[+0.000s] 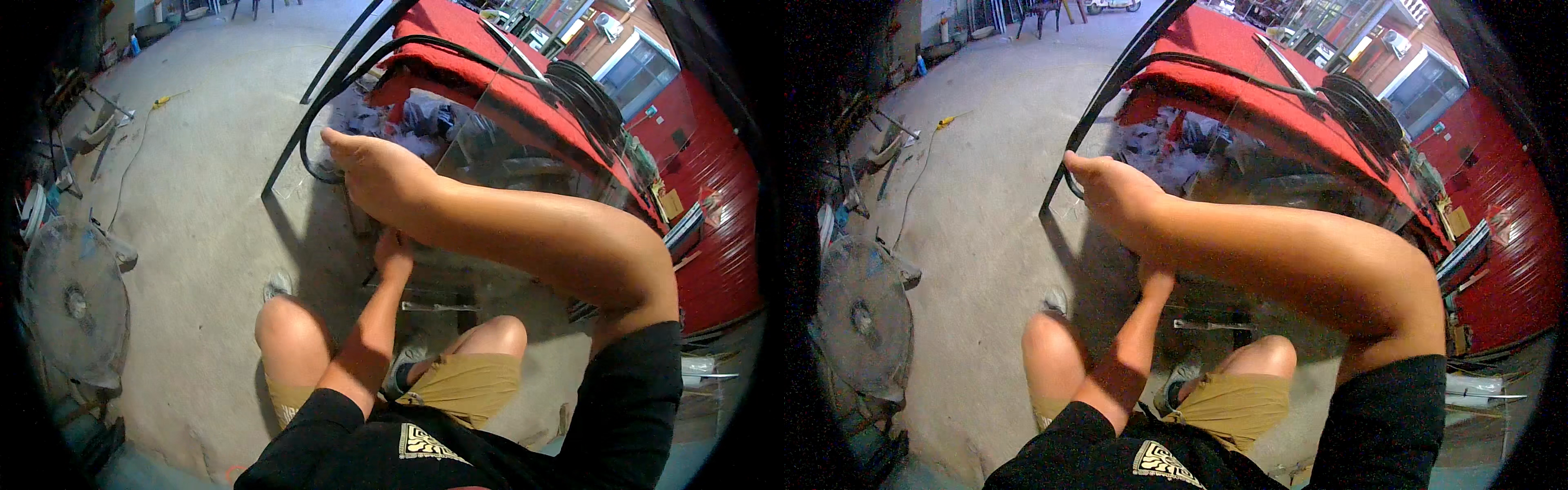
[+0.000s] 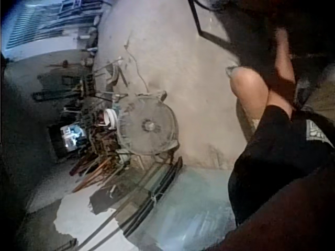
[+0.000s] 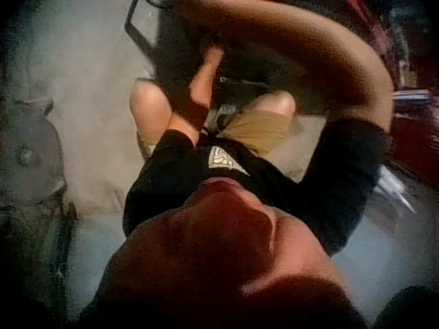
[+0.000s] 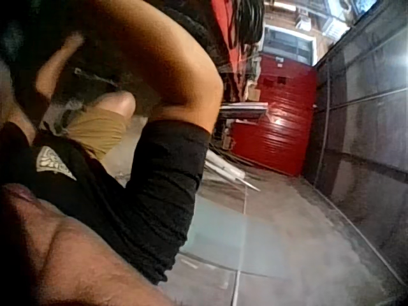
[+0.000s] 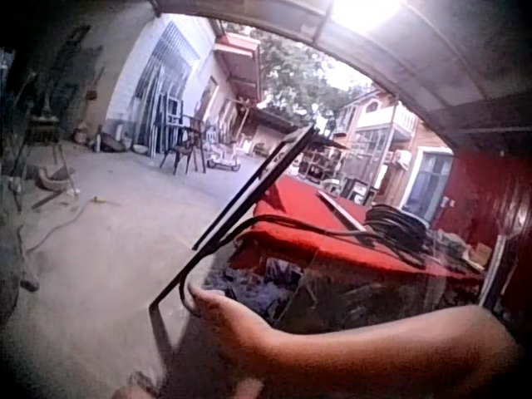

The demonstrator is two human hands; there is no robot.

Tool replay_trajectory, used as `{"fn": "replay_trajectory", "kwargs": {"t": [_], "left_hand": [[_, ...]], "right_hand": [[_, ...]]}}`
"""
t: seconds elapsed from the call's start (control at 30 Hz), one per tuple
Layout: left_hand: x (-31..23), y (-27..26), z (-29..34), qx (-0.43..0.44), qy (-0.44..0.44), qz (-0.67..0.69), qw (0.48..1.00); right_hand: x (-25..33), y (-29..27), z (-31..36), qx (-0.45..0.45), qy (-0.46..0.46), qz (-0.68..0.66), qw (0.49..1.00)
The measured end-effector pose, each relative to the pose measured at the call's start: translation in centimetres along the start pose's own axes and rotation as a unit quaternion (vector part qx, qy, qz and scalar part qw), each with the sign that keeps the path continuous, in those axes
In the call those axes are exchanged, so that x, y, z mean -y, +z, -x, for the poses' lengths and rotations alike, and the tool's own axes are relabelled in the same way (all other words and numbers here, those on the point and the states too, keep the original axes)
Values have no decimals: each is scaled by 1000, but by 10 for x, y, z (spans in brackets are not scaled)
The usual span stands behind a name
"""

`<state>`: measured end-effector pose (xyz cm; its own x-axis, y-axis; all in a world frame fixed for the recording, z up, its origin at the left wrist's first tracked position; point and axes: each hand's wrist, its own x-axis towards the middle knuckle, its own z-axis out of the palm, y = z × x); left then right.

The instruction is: The person installs a rubber seal onto the edge of a glass panel, pressing the rubber strip into place by hand around the perimeter.

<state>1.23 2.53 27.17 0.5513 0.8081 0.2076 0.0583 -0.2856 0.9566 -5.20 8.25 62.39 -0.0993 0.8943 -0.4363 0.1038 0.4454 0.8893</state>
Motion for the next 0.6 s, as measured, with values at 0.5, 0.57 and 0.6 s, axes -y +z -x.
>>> {"fn": "replay_trajectory", "kwargs": {"t": [0.5,0.57,0.6], "left_hand": [[-37,-12,-1,52,-94,-7,994],[-30,-20,-11,67,-64,-69,993],[-25,-25,-16,73,-52,-102,991]], "right_hand": [[-81,-53,110,110,54,45,991],[-106,-37,107,37,116,66,990],[-115,-29,104,3,134,63,989]]}}
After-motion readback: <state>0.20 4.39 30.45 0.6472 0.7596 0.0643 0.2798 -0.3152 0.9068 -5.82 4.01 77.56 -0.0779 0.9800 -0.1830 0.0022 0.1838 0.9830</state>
